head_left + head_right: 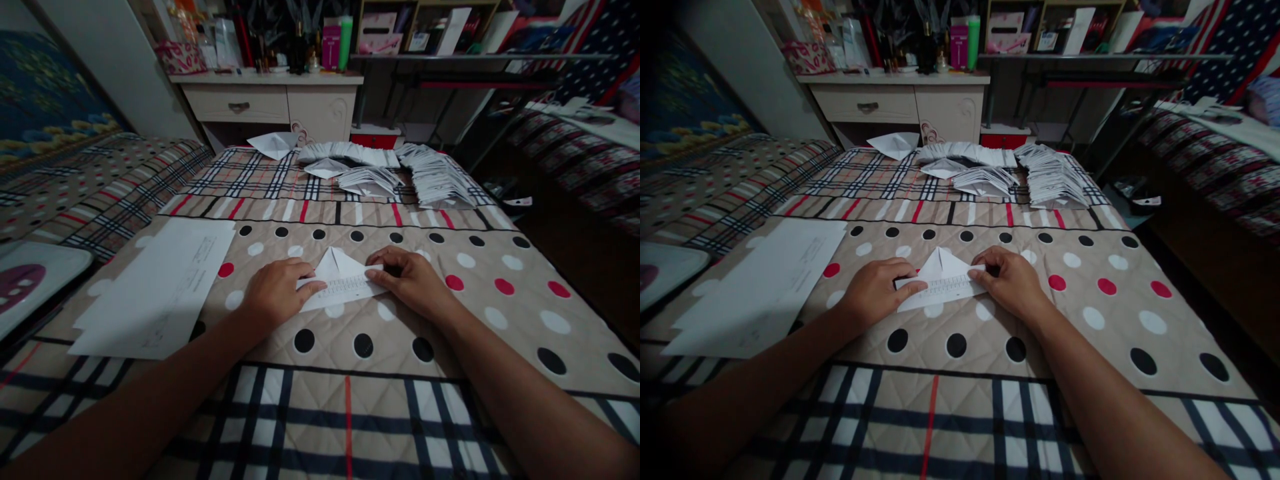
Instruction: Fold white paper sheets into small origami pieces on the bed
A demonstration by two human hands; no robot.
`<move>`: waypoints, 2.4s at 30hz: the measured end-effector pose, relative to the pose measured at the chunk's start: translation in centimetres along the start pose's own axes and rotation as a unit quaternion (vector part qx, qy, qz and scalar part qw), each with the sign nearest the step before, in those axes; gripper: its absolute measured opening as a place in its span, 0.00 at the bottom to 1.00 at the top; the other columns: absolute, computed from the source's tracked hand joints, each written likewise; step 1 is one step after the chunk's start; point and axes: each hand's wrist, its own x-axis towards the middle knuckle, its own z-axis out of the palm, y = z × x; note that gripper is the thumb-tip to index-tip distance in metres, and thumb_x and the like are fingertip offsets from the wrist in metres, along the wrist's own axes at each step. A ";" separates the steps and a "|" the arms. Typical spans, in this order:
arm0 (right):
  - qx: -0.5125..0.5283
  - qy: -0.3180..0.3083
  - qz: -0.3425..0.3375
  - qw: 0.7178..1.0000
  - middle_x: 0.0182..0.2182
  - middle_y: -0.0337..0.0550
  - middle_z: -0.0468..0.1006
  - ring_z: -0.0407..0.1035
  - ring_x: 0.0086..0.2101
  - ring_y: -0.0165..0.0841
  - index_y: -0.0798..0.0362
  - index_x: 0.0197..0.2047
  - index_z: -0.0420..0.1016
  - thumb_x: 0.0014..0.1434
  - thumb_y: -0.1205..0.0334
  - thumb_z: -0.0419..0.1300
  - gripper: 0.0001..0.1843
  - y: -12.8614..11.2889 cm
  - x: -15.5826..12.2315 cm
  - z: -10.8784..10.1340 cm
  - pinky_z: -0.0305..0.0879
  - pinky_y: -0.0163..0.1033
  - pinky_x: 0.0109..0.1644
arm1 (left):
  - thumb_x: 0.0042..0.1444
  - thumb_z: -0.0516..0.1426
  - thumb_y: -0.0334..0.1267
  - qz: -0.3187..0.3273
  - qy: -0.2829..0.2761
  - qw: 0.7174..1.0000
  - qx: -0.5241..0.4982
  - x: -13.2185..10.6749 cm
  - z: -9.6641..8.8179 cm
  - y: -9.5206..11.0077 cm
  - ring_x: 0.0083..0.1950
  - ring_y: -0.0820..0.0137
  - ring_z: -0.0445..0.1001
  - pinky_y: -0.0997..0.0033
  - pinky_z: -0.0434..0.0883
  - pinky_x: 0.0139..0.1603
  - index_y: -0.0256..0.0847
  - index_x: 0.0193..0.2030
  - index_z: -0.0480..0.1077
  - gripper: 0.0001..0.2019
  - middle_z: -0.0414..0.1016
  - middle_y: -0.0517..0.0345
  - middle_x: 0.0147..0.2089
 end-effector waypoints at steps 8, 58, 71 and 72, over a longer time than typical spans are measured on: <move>-0.089 0.021 0.027 0.995 0.34 0.43 0.80 0.73 0.33 0.35 0.51 0.30 0.77 0.54 0.60 0.64 0.04 -0.6 0.0 0.0 0.67 0.38 0.39 | 0.62 0.54 0.49 -0.020 -0.021 0.997 0.069 -0.1 -0.7 0.7 0.41 0.63 0.76 0.65 0.65 0.40 0.43 0.38 0.77 0.15 0.80 0.56 0.43; -0.003 -0.061 -0.102 0.993 0.46 0.42 0.73 0.70 0.41 0.34 0.46 0.44 0.79 0.51 0.67 0.67 0.15 0.2 -1.0 -1.0 0.68 0.39 0.44 | 0.59 0.51 0.24 0.204 0.116 0.943 0.235 -2.4 -0.2 1.6 0.36 0.64 0.76 0.64 0.70 0.36 0.37 0.42 0.74 0.12 0.79 0.52 0.36; 0.141 0.169 -0.063 0.973 0.29 0.41 0.78 0.72 0.32 0.35 0.50 0.31 0.78 0.58 0.54 0.63 0.10 -1.0 -1.2 0.2 0.68 0.41 0.37 | 0.57 0.60 0.37 0.060 0.292 0.943 -0.145 -1.0 -2.0 1.6 0.31 0.71 0.75 0.71 0.73 0.35 0.39 0.30 0.74 0.06 0.79 0.58 0.29; 0.172 0.178 -0.034 0.968 0.27 0.40 0.77 0.71 0.29 0.34 0.50 0.31 0.77 0.57 0.53 0.64 0.10 -1.3 -1.2 0.3 0.68 0.39 0.34 | 0.56 0.61 0.40 0.016 0.280 0.943 -0.177 -0.9 -2.2 1.7 0.29 0.71 0.74 0.71 0.73 0.33 0.39 0.29 0.74 0.08 0.78 0.58 0.28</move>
